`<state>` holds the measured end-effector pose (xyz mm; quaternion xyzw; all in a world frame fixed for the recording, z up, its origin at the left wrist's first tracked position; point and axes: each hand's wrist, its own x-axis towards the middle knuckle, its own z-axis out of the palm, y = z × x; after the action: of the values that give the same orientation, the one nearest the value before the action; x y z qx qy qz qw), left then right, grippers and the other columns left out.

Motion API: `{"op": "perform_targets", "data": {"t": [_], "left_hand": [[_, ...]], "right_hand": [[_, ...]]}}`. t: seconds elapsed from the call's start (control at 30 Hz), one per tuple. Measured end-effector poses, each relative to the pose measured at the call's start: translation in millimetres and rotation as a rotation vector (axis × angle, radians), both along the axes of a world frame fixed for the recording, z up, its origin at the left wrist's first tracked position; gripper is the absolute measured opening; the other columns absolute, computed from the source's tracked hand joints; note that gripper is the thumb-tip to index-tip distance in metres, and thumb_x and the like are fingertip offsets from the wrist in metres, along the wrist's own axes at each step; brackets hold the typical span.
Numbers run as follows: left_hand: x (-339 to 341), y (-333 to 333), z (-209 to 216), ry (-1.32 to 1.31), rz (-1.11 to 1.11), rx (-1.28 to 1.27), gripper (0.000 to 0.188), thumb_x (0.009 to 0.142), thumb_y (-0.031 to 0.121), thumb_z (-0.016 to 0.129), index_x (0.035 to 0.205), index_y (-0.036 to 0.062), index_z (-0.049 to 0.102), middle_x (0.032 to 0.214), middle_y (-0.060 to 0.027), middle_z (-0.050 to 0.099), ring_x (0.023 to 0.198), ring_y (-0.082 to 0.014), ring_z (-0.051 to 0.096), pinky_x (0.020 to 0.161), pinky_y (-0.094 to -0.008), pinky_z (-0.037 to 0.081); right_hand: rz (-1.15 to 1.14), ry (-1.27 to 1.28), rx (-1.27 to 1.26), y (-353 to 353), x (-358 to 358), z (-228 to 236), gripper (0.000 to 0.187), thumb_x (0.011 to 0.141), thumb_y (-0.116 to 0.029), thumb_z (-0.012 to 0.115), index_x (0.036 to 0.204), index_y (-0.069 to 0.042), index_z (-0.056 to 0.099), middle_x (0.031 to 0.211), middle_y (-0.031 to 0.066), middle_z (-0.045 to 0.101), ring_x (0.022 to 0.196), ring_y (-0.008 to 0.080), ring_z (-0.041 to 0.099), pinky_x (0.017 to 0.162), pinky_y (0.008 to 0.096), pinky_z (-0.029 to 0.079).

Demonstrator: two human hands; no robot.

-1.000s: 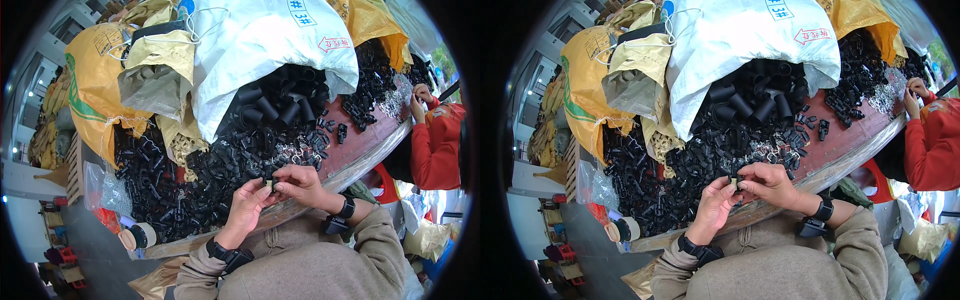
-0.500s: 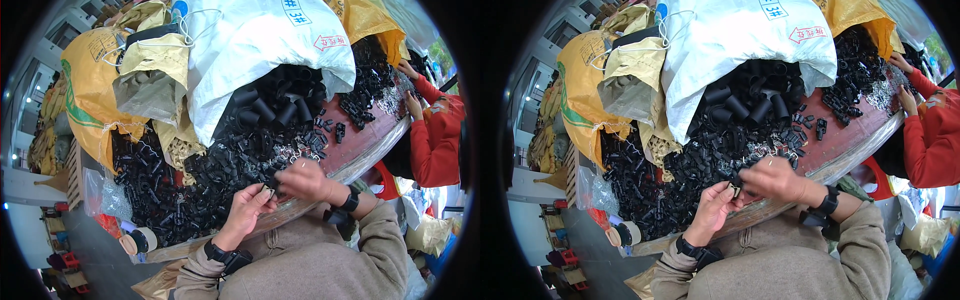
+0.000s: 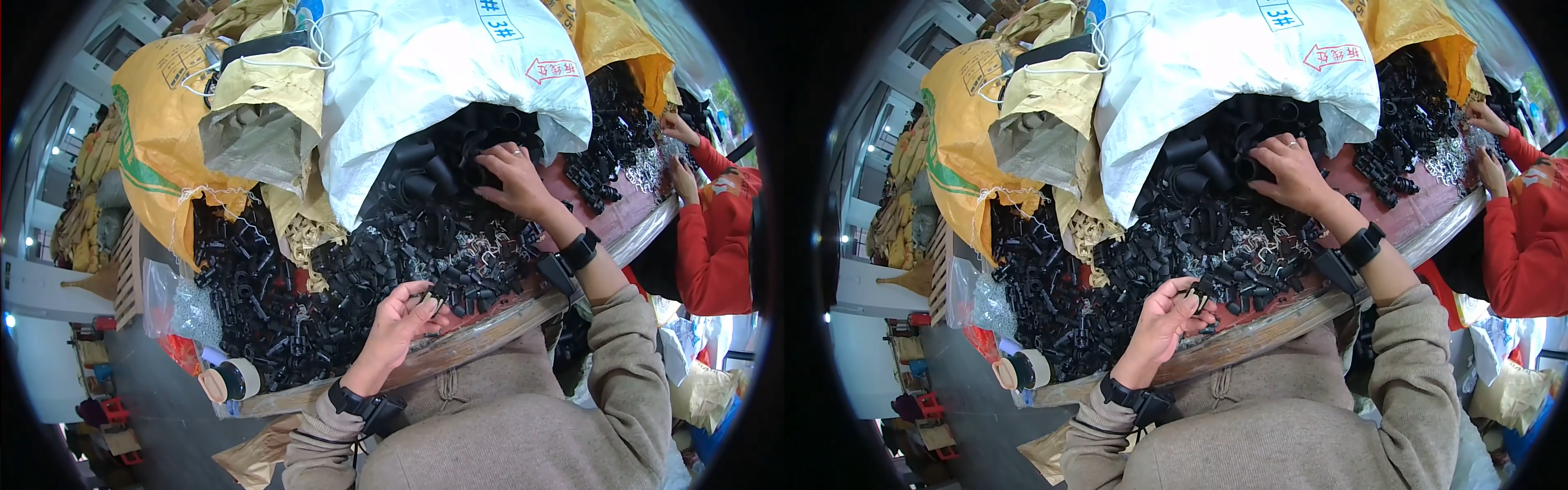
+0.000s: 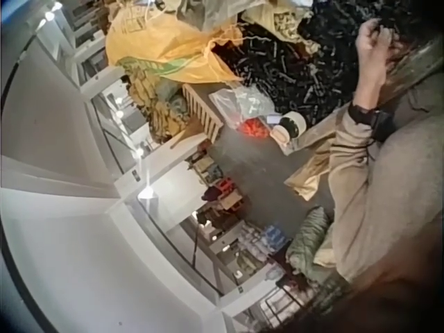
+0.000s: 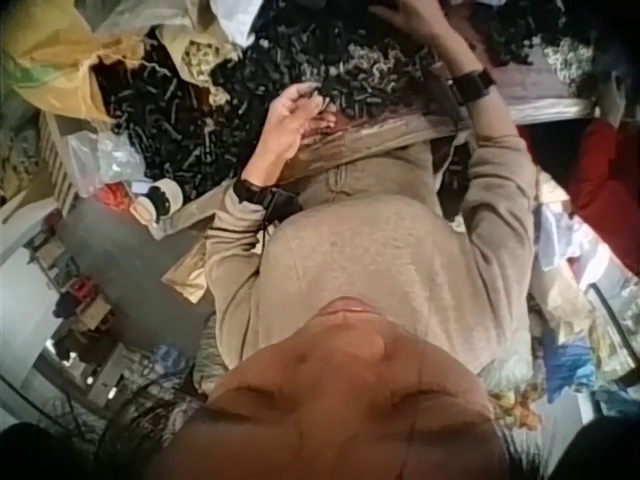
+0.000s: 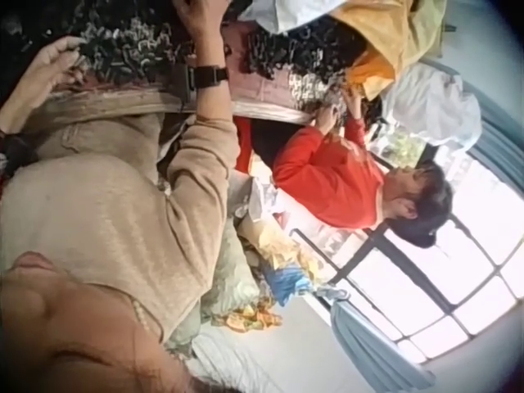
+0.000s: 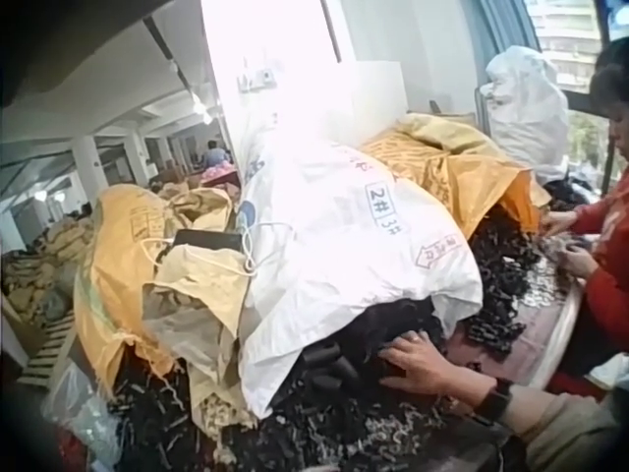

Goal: Manually assemble small black plastic components by joining parts together at a workbench.

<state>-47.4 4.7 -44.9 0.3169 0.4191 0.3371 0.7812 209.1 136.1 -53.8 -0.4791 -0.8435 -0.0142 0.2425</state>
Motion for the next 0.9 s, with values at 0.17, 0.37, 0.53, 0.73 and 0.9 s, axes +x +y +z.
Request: {"op": "perform_targets", "data": {"t": [0.17,0.37,0.53,0.73,0.9], "left_hand": [[-5,5,4,0.142,0.003,0.115,0.051,0.080,0.014,0.055,0.122,0.0012,0.029,0.086,-0.0153,0.058,0.072,-0.0177,0.059,0.060,-0.0240,0.049],[9,32,7,0.263,-0.142,0.124,0.058,0.080,0.015,0.055,0.125,0.0006,0.021,0.084,-0.0151,0.058,0.071,-0.0170,0.059,0.061,-0.0246,0.049],[8,27,13,0.150,-0.119,0.093,0.048,0.081,0.014,0.055,0.119,0.0003,0.030,0.083,-0.0142,0.058,0.070,-0.0163,0.059,0.060,-0.0243,0.049],[-1,13,21,0.025,-0.113,0.022,0.032,0.081,0.012,0.055,0.107,-0.0018,0.042,0.082,-0.0103,0.058,0.070,-0.0139,0.058,0.060,-0.0218,0.048],[-4,5,28,0.012,-0.109,0.033,0.026,0.080,0.010,0.055,0.102,-0.0019,0.048,0.080,-0.0090,0.058,0.065,-0.0126,0.057,0.055,-0.0209,0.047]], "right_hand": [[0.074,0.375,-0.063,-22,7,8,0.044,0.067,-0.016,0.062,0.107,-0.004,0.048,0.094,0.0074,0.051,0.090,0.0201,0.048,0.081,0.0301,0.035],[0.060,1.213,-0.589,-67,11,22,0.043,0.078,-0.022,0.053,0.113,0.000,0.046,0.094,0.0057,0.051,0.086,0.0100,0.048,0.079,0.0240,0.038],[0.171,1.556,-0.802,-102,4,27,0.046,0.079,-0.029,0.050,0.115,-0.001,0.045,0.092,0.0068,0.052,0.085,0.0111,0.049,0.078,0.0233,0.038],[0.346,0.951,-0.830,-113,-6,17,0.044,0.073,-0.029,0.058,0.106,0.000,0.051,0.084,0.0065,0.055,0.077,0.0144,0.052,0.071,0.0252,0.040],[0.415,0.705,-0.828,-113,-18,25,0.046,0.069,-0.033,0.063,0.099,0.002,0.055,0.080,0.0084,0.054,0.075,0.0175,0.053,0.069,0.0280,0.041]]}}
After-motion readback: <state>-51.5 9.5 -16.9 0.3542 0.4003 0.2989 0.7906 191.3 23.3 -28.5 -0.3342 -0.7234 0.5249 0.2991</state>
